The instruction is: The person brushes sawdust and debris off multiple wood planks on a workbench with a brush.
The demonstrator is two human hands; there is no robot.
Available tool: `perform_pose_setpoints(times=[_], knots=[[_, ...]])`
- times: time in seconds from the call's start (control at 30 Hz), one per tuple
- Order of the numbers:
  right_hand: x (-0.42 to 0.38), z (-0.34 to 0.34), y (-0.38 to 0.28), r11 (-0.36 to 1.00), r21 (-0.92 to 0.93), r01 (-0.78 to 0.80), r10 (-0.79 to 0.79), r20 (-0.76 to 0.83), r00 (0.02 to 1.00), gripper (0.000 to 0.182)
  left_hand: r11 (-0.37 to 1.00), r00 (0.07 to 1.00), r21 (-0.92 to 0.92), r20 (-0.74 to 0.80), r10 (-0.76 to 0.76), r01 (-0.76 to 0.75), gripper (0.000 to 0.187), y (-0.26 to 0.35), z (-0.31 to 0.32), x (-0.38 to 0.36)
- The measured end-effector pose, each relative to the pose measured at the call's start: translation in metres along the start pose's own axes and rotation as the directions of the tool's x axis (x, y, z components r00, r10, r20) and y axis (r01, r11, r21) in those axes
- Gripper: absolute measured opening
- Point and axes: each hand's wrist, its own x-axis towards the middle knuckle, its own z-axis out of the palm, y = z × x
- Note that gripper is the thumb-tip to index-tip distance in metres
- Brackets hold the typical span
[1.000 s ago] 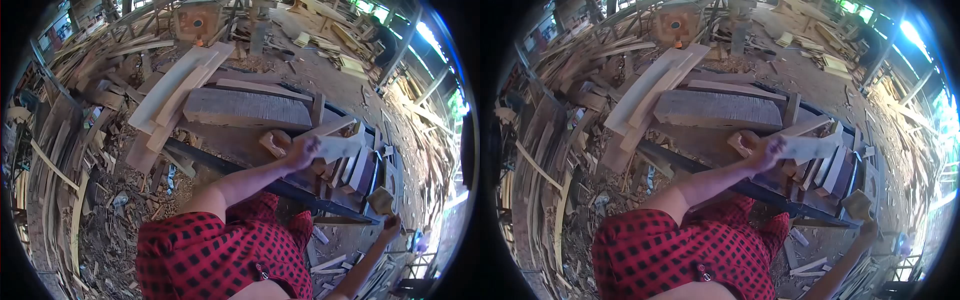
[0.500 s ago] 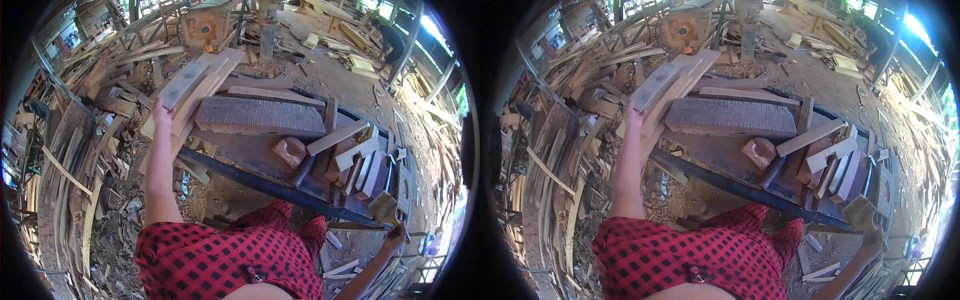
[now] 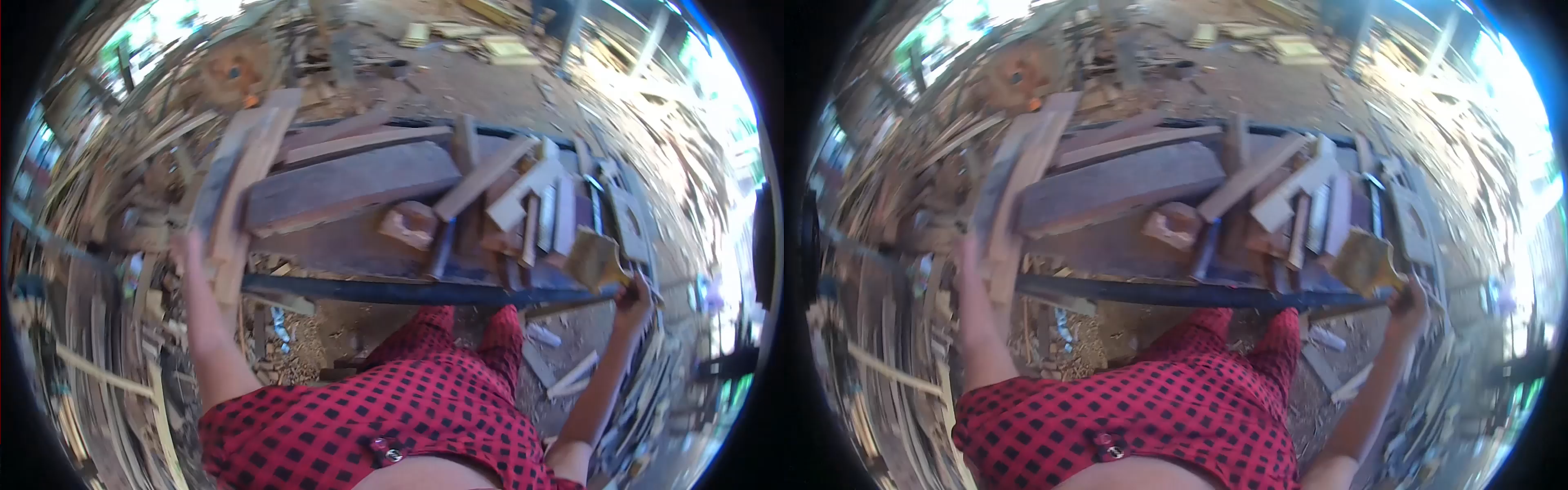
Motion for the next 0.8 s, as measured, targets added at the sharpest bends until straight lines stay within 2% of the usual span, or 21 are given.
perform_pose_setpoints(times=[0.03,0.1,0.13,0.2,0.23,0.27,0.33,0.4,0.47,0.53,0.57,0.67,0.8], knots=[[-0.008,0.006,-0.003,1.000,0.007,0.020,-0.020,-0.016,1.000,0.011,0.955,0.985,-0.242,0.013,-0.175,0.173,0.056,0.048,-0.074,-0.038],[-0.019,0.012,-0.008,0.999,0.041,0.030,-0.032,0.055,0.998,0.011,0.947,0.991,-0.318,-0.134,0.012,-0.055,0.056,0.104,-0.114,-0.067],[-0.020,0.011,-0.008,0.998,0.042,0.048,-0.049,0.021,0.999,0.011,0.911,0.948,-0.347,-0.296,0.121,-0.225,0.056,0.127,-0.130,-0.080],[-0.023,0.009,-0.004,0.998,0.059,0.024,-0.025,0.019,1.000,0.012,0.708,0.889,-0.541,-0.333,0.315,-0.454,0.055,0.195,-0.173,-0.123],[-0.027,0.007,-0.005,0.998,0.062,0.031,-0.032,0.006,0.999,0.012,0.567,0.850,-0.645,-0.288,0.440,-0.512,0.054,0.230,-0.209,-0.157],[-0.030,0.006,-0.005,0.998,0.045,0.037,-0.038,0.011,0.999,0.011,0.414,0.788,-0.737,-0.258,0.558,-0.534,0.054,0.263,-0.240,-0.192],[-0.041,0.008,-0.008,0.998,0.032,0.045,-0.046,0.015,0.999,0.010,0.211,0.663,-0.837,-0.219,0.716,-0.505,0.051,0.314,-0.267,-0.245],[-0.051,0.002,-0.010,0.998,0.031,0.057,-0.057,-0.002,0.998,0.009,0.176,0.491,-0.633,-0.365,0.791,-0.754,0.047,0.356,-0.252,-0.282],[-0.060,-0.009,-0.015,0.998,0.027,0.065,-0.065,-0.020,0.998,0.009,0.153,0.345,-0.581,-0.234,0.909,-0.799,0.045,0.382,-0.266,-0.324],[-0.070,-0.021,-0.019,0.997,0.003,0.081,-0.081,-0.087,0.993,0.009,0.129,0.266,-0.597,-0.147,0.953,-0.792,0.045,0.406,-0.257,-0.352],[-0.072,-0.030,-0.020,0.996,0.007,0.084,-0.083,-0.095,0.992,0.009,0.121,0.258,-0.594,-0.150,0.954,-0.795,0.045,0.414,-0.254,-0.363],[-0.077,-0.055,-0.026,0.992,0.004,0.127,-0.125,-0.115,0.985,0.009,0.251,0.259,-0.435,0.043,0.965,-0.865,0.045,0.430,-0.245,-0.386],[-0.083,-0.066,-0.028,0.989,0.095,0.115,-0.097,-0.178,0.979,0.006,0.293,0.302,-0.373,0.037,0.953,-0.880,0.047,0.441,-0.234,-0.391]])
